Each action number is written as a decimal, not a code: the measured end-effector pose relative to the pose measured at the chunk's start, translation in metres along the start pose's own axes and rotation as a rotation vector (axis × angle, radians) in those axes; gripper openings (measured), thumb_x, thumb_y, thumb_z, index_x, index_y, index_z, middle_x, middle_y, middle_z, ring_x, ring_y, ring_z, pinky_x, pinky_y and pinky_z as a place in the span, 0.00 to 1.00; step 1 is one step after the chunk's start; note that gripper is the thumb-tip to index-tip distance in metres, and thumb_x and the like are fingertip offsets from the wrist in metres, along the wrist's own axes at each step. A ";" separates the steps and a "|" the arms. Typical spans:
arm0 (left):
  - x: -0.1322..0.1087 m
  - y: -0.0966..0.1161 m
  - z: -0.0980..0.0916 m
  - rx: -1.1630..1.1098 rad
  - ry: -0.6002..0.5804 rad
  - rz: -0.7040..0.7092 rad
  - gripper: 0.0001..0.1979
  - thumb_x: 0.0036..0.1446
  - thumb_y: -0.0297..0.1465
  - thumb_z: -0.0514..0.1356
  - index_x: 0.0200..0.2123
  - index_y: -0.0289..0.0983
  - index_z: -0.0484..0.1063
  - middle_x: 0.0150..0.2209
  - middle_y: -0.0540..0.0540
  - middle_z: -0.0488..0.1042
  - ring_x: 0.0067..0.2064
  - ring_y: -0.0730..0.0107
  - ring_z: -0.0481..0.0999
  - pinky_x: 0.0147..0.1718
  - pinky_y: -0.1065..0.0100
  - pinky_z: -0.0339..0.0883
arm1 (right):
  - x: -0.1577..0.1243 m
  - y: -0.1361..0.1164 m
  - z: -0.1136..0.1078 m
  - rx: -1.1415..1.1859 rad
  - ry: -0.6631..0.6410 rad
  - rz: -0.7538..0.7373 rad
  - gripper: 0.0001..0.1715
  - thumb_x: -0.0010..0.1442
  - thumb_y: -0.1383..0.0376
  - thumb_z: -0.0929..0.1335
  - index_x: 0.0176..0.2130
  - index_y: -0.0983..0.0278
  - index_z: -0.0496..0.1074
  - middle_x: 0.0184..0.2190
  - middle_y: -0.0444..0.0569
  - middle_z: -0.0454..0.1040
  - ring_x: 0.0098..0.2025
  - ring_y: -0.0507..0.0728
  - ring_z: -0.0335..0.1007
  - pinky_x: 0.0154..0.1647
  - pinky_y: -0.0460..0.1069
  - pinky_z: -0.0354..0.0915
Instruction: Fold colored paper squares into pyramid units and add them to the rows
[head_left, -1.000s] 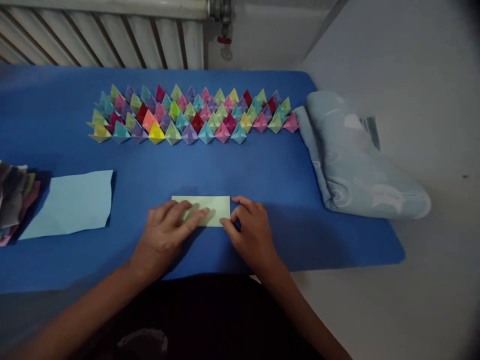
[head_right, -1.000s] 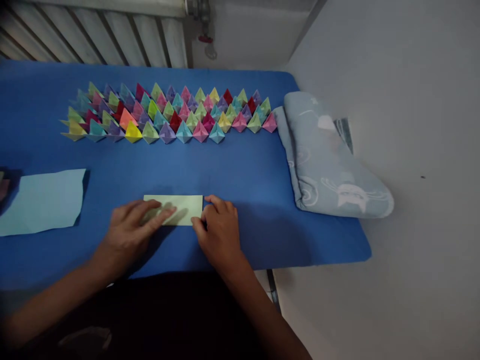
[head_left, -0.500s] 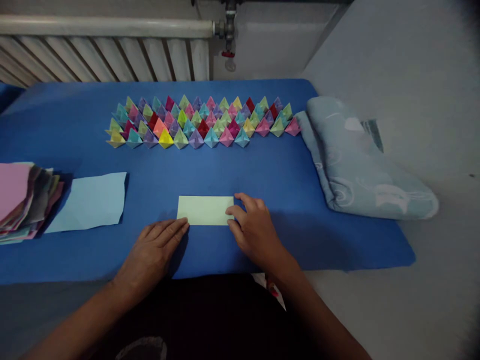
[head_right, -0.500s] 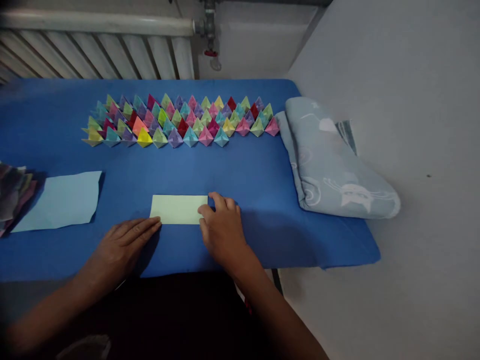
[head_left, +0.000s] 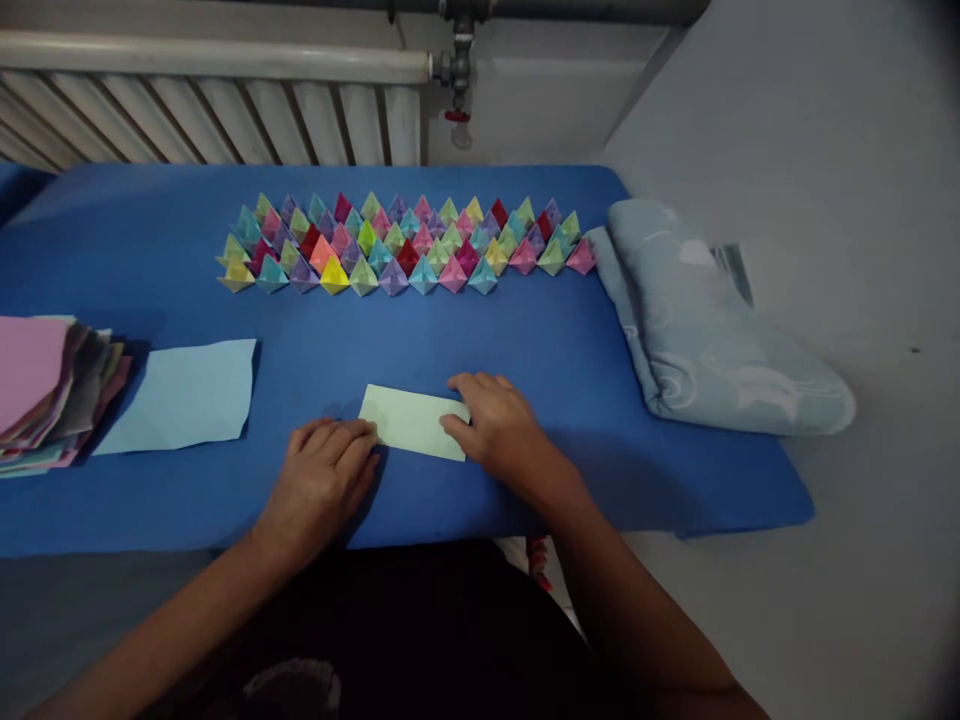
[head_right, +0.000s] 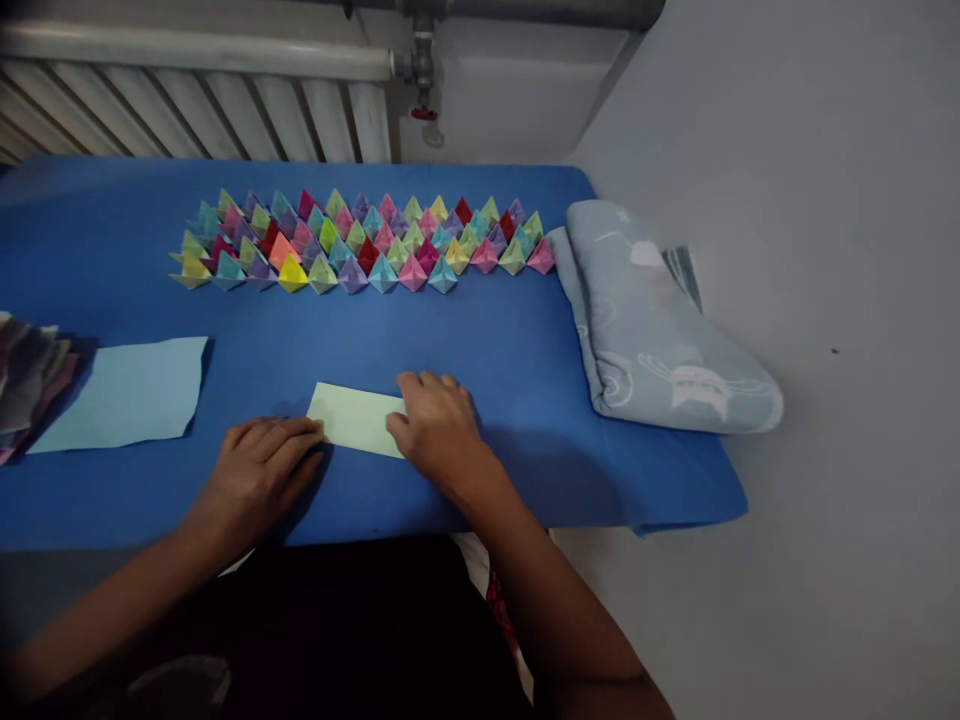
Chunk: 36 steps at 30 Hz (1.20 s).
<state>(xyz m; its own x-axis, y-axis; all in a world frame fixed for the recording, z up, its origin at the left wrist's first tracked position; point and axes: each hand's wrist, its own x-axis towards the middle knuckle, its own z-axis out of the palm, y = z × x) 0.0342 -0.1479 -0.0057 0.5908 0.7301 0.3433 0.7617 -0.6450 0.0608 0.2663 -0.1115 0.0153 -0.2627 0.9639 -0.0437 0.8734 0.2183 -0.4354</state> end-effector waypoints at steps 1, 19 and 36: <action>0.000 0.000 0.000 0.002 0.001 0.000 0.09 0.64 0.25 0.54 0.43 0.32 0.72 0.45 0.38 0.79 0.43 0.55 0.76 0.45 0.52 0.65 | -0.002 -0.001 0.001 -0.023 -0.014 -0.006 0.15 0.59 0.66 0.64 0.46 0.67 0.72 0.39 0.55 0.75 0.41 0.61 0.68 0.45 0.54 0.61; 0.016 0.019 0.001 -0.129 0.135 0.158 0.12 0.61 0.27 0.62 0.47 0.33 0.69 0.45 0.38 0.78 0.47 0.56 0.75 0.47 0.54 0.66 | -0.016 -0.008 0.015 0.725 0.031 0.218 0.14 0.56 0.67 0.65 0.44 0.59 0.69 0.27 0.40 0.68 0.25 0.51 0.64 0.30 0.46 0.61; 0.011 0.021 0.011 -0.135 0.063 0.180 0.06 0.61 0.22 0.60 0.42 0.33 0.72 0.41 0.42 0.80 0.43 0.61 0.77 0.46 0.57 0.65 | -0.059 0.018 0.025 0.190 0.203 -0.241 0.14 0.59 0.73 0.66 0.44 0.62 0.75 0.49 0.54 0.75 0.49 0.61 0.70 0.49 0.58 0.63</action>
<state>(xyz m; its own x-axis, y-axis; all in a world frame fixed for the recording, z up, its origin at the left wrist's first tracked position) 0.0594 -0.1511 -0.0114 0.6930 0.5876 0.4176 0.6005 -0.7911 0.1166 0.2874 -0.1684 -0.0129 -0.3480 0.9031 0.2515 0.6994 0.4287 -0.5719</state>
